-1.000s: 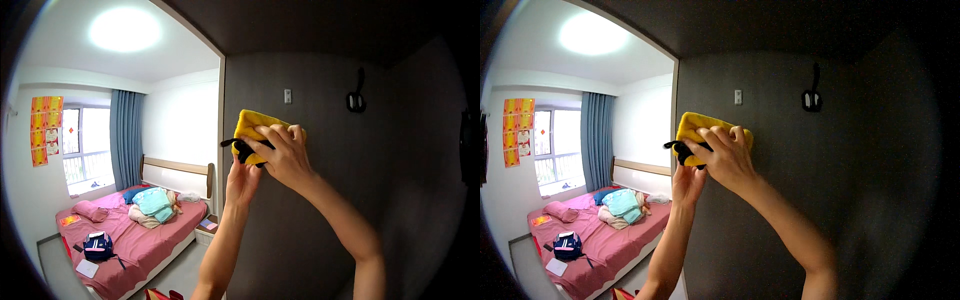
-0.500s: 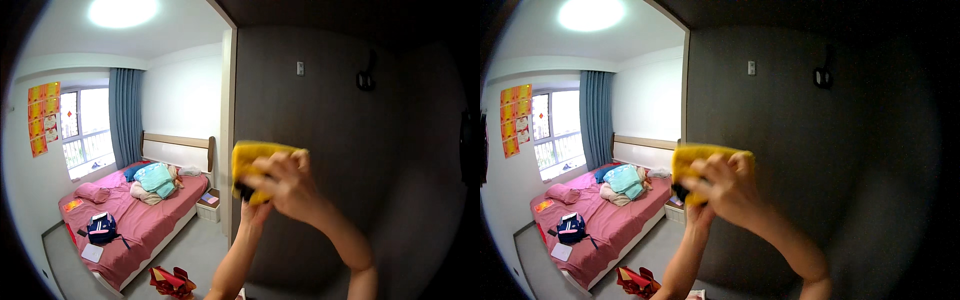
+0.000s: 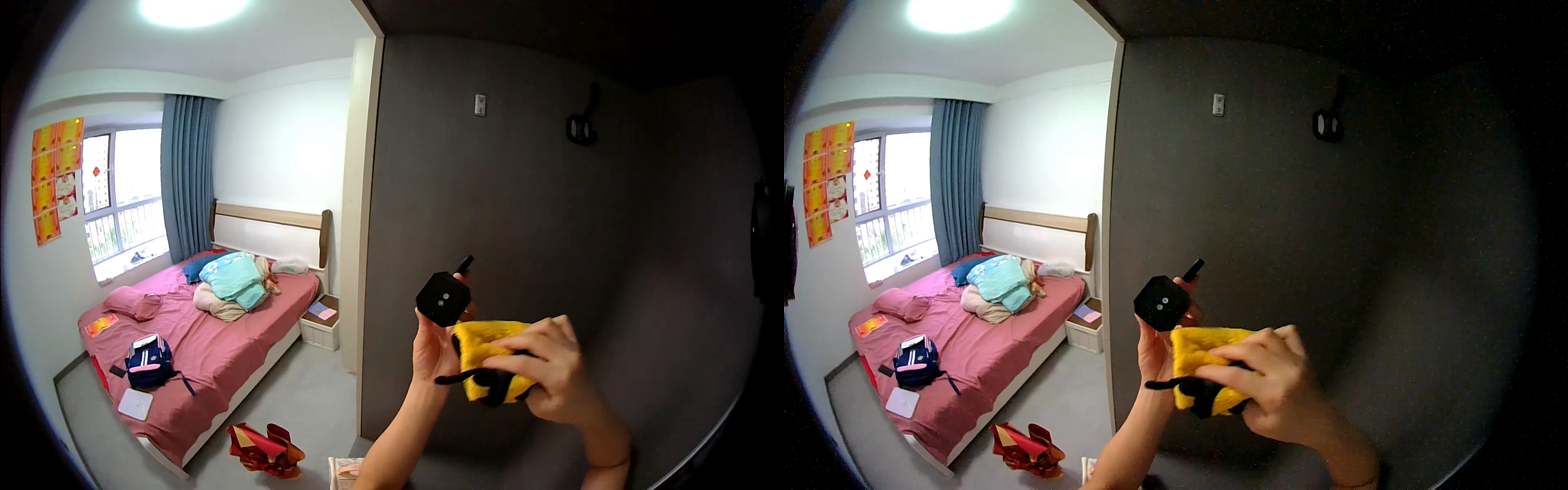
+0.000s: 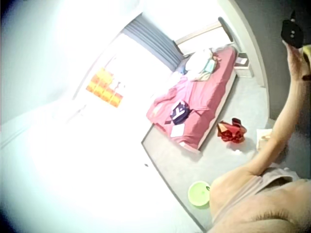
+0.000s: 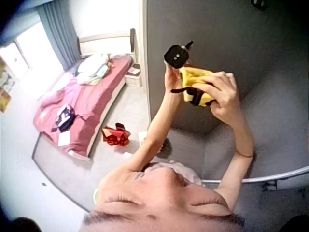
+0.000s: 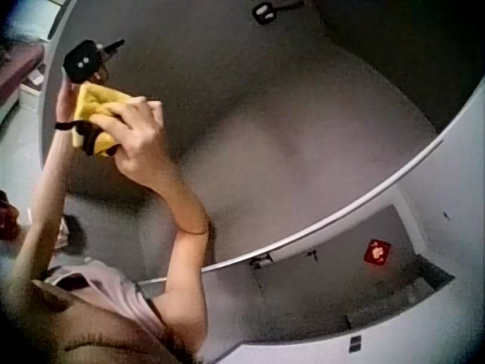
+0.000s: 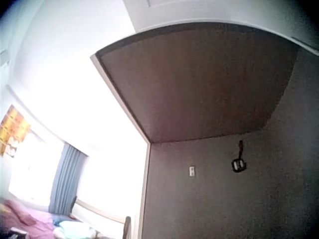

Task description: The person wipes the interior walls, shelves, and hooks of a wardrobe using a cloth, handles a small component, and folds the cloth.

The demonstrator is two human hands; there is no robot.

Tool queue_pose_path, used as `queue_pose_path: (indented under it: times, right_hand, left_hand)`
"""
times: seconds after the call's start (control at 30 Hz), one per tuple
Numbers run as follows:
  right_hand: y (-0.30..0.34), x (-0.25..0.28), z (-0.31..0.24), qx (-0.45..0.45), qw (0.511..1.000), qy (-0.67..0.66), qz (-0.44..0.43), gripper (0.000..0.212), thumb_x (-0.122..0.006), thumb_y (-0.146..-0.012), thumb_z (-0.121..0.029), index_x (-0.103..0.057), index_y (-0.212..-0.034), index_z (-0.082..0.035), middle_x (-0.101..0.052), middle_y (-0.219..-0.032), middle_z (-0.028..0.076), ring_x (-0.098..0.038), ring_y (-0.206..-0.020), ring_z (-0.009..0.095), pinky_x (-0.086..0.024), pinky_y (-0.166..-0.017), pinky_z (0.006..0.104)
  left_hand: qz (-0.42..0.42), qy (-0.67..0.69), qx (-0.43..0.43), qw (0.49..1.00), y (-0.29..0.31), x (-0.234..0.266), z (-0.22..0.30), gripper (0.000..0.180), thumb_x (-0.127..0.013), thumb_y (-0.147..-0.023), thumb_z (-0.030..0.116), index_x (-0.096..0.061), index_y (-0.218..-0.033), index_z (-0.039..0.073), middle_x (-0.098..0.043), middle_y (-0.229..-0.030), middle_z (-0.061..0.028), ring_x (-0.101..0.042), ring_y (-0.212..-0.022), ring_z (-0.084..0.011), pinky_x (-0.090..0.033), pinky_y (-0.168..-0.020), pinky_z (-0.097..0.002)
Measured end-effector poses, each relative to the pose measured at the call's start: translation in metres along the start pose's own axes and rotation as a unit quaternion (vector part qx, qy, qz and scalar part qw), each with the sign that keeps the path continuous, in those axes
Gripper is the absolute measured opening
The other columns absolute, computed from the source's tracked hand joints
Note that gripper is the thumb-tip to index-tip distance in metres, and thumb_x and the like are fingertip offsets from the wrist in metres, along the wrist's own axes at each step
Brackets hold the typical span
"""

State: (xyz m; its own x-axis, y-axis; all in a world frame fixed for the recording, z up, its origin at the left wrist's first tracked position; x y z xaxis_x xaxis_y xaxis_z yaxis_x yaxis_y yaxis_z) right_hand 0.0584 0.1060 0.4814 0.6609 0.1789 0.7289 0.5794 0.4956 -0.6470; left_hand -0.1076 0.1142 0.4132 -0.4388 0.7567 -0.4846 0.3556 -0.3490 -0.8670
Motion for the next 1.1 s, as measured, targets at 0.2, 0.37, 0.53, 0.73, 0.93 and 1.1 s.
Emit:
queue_pose_path:
  times: [0.2, 0.37, 0.53, 0.73, 0.93, 1.1]
  right_hand:
    - [0.02, 0.042, 0.022, -0.107, 0.992, 0.009, 0.07, 0.043, -0.056, -0.068, 0.004, -0.07, -0.107, -0.01, -0.064, -0.103, 0.008, -0.055, -0.093, 0.025, -0.039, -0.082, 0.037]
    - [0.027, 0.06, 0.041, -0.129, 0.981, 0.018, 0.146, 0.038, -0.055, -0.07, 0.003, -0.066, -0.106, -0.003, -0.064, -0.102, 0.01, -0.054, -0.096, 0.026, -0.043, -0.086, 0.038]
    - [0.021, 0.054, 0.065, -0.154, 0.976, 0.025, 0.15, 0.041, -0.057, -0.071, 0.005, -0.062, -0.111, -0.001, -0.063, -0.106, 0.011, -0.054, -0.098, 0.026, -0.044, -0.088, 0.0381]
    - [-0.011, 0.046, 0.106, -0.139, 0.95, 0.168, 0.225, 0.047, -0.062, -0.072, 0.007, -0.063, -0.118, -0.006, -0.061, -0.111, 0.006, -0.052, -0.106, 0.023, -0.039, -0.094, 0.039]
    - [-0.071, 0.043, 0.169, -0.096, 0.871, 0.382, 0.295, 0.057, -0.076, -0.074, -0.005, -0.058, -0.127, -0.014, -0.056, -0.12, 0.004, -0.051, -0.112, 0.023, -0.039, -0.094, 0.0456]
    - [-0.097, 0.013, 0.214, -0.086, 0.81, 0.492, 0.308, 0.04, -0.058, -0.092, -0.023, -0.053, -0.131, -0.022, -0.051, -0.127, 0.006, -0.047, -0.118, 0.024, -0.04, -0.091, 0.054]
  left_hand:
    - [0.0, 0.069, -0.006, 0.998, -0.004, -0.01, -0.022, 0.056, -0.07, -0.086, 0.023, -0.049, -0.136, 0.009, -0.041, -0.146, -0.0138, -0.047, -0.123, -0.0259, -0.043, -0.107, -0.0355]
    - [0.056, 0.035, -0.033, 0.997, -0.007, -0.005, -0.024, 0.055, -0.076, -0.08, 0.013, -0.054, -0.129, 0.005, -0.045, -0.138, -0.0168, -0.048, -0.118, -0.0265, -0.05, -0.097, -0.0308]
    - [0.042, 0.041, -0.028, 0.998, -0.016, 0.008, -0.016, 0.061, -0.077, -0.079, 0.015, -0.05, -0.132, 0.001, -0.047, -0.137, -0.0163, -0.048, -0.118, -0.0261, -0.048, -0.098, -0.0314]
    - [0.012, -0.07, -0.019, 0.997, -0.036, 0.007, 0.018, 0.062, -0.077, -0.08, 0.017, -0.048, -0.132, -0.002, -0.049, -0.135, -0.0148, -0.048, -0.119, -0.0269, -0.046, -0.101, -0.0353]
    - [-0.081, -0.24, 0.005, 0.967, -0.114, -0.028, 0.063, 0.051, -0.06, -0.094, 0.025, -0.043, -0.139, 0.009, -0.045, -0.141, -0.0141, -0.049, -0.124, -0.0278, -0.047, -0.102, -0.038]
    - [-0.137, -0.484, -0.018, 0.864, -0.194, -0.072, 0.081, 0.047, -0.049, -0.1, 0.023, -0.036, -0.142, 0.006, -0.042, -0.143, -0.0144, -0.047, -0.127, -0.0211, -0.049, -0.098, -0.0309]
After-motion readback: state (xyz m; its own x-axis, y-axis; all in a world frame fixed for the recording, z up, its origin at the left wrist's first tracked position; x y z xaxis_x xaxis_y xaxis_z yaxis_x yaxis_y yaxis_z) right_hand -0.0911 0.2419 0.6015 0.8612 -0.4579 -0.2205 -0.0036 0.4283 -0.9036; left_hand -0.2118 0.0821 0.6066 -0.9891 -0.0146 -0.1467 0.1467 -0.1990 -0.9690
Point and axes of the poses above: each hand's wrist, its own y-axis away from the middle knuckle, its own x-axis out of the back of the hand, z = x × y, the point moved 10 cm from there along -y, towards the middle knuckle
